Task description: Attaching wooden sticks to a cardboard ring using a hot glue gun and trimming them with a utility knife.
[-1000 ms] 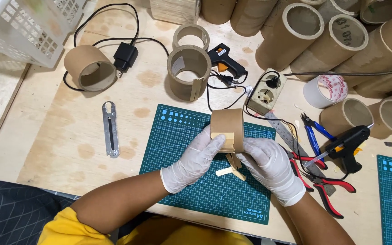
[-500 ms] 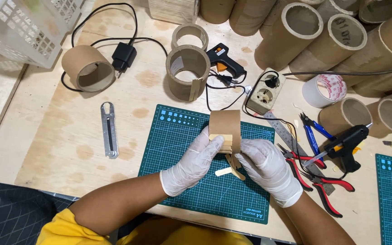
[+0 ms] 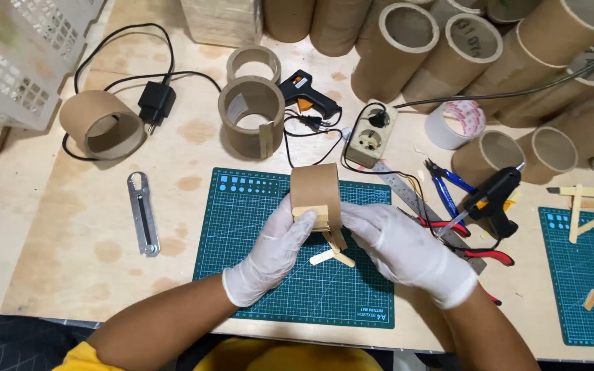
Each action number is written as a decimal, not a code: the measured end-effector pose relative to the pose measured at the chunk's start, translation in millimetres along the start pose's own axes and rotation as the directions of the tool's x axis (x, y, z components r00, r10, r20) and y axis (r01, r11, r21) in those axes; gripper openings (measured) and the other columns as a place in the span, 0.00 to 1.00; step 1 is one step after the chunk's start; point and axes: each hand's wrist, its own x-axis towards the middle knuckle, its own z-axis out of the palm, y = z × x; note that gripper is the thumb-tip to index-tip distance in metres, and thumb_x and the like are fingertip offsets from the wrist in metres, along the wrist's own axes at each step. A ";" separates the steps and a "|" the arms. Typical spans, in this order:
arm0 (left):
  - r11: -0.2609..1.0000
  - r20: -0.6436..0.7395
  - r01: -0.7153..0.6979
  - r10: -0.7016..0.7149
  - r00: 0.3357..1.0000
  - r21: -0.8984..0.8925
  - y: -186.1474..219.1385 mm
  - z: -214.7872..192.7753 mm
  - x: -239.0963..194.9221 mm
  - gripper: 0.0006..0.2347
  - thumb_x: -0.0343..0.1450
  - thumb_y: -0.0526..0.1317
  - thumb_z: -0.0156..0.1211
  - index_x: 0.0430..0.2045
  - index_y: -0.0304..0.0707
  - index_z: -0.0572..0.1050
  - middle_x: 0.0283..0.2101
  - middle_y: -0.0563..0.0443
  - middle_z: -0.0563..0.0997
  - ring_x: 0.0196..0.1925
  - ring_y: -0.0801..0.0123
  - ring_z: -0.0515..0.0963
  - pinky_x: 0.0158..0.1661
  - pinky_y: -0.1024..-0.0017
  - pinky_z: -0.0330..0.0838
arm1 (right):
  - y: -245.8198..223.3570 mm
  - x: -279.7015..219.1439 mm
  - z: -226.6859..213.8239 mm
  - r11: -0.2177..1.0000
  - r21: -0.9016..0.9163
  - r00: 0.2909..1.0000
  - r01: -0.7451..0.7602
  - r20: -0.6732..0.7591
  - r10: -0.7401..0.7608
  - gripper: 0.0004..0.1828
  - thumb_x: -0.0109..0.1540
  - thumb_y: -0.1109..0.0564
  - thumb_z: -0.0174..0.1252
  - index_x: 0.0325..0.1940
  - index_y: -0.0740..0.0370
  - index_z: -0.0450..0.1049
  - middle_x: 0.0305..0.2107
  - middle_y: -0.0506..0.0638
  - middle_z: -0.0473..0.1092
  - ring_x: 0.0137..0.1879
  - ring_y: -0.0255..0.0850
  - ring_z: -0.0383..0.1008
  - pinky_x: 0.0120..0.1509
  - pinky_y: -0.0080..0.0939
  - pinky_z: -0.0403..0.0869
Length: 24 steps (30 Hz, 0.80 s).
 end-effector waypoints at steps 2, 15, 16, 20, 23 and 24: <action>0.999 0.039 -0.041 0.041 0.998 0.007 7.2 -0.9 -4.1 0.18 0.77 0.34 0.50 0.64 0.36 0.67 0.57 0.40 0.77 0.57 0.64 0.74 0.63 0.55 0.69 | -20.7 -9.8 -17.0 0.962 -0.272 0.997 0.035 0.071 -0.017 0.24 0.63 0.71 0.44 0.65 0.68 0.60 0.56 0.69 0.69 0.59 0.63 0.74 0.56 0.63 0.75; 0.999 -0.039 -0.033 0.033 0.999 0.001 30.4 -7.3 -57.0 0.24 0.73 0.44 0.55 0.64 0.31 0.66 0.56 0.44 0.79 0.55 0.63 0.78 0.55 0.67 0.74 | 238.2 -394.4 -222.3 0.380 -0.629 0.733 -0.678 -0.542 0.411 0.09 0.80 0.67 0.58 0.57 0.76 0.83 0.46 0.68 0.79 0.54 0.59 0.78 0.70 0.51 0.72; 0.999 -0.047 -0.032 0.031 0.998 -0.032 26.0 -8.3 -59.0 0.25 0.73 0.44 0.55 0.65 0.30 0.66 0.56 0.43 0.78 0.54 0.62 0.78 0.54 0.67 0.75 | 253.8 -409.7 -224.0 0.370 -0.587 0.687 -0.720 -0.528 0.499 0.15 0.72 0.69 0.55 0.60 0.70 0.83 0.51 0.64 0.79 0.58 0.58 0.78 0.72 0.49 0.71; 0.998 -0.065 -0.003 -0.001 0.998 -0.059 24.4 -9.7 -66.3 0.26 0.73 0.46 0.55 0.65 0.31 0.65 0.54 0.44 0.79 0.50 0.63 0.79 0.50 0.68 0.75 | 306.1 -444.9 -224.3 0.540 -0.459 0.709 -0.705 -0.445 0.547 0.18 0.71 0.66 0.54 0.63 0.72 0.80 0.51 0.65 0.78 0.58 0.56 0.77 0.66 0.49 0.70; 0.998 -0.071 0.042 -0.045 0.996 -0.043 30.2 -12.3 -69.2 0.24 0.73 0.47 0.53 0.62 0.31 0.68 0.53 0.44 0.81 0.50 0.63 0.81 0.51 0.68 0.77 | 323.4 -451.8 -217.2 0.453 -0.517 0.682 -0.727 -0.466 0.564 0.21 0.70 0.79 0.51 0.66 0.76 0.77 0.53 0.71 0.76 0.58 0.62 0.77 0.64 0.54 0.75; 0.998 -0.087 0.035 -0.039 0.995 -0.051 26.9 -14.1 -69.7 0.24 0.73 0.47 0.53 0.62 0.31 0.68 0.53 0.44 0.81 0.50 0.63 0.81 0.51 0.68 0.77 | 310.2 -436.0 -215.5 0.461 -0.526 0.694 -0.715 -0.453 0.560 0.21 0.70 0.79 0.51 0.66 0.76 0.77 0.53 0.71 0.76 0.58 0.62 0.77 0.64 0.54 0.75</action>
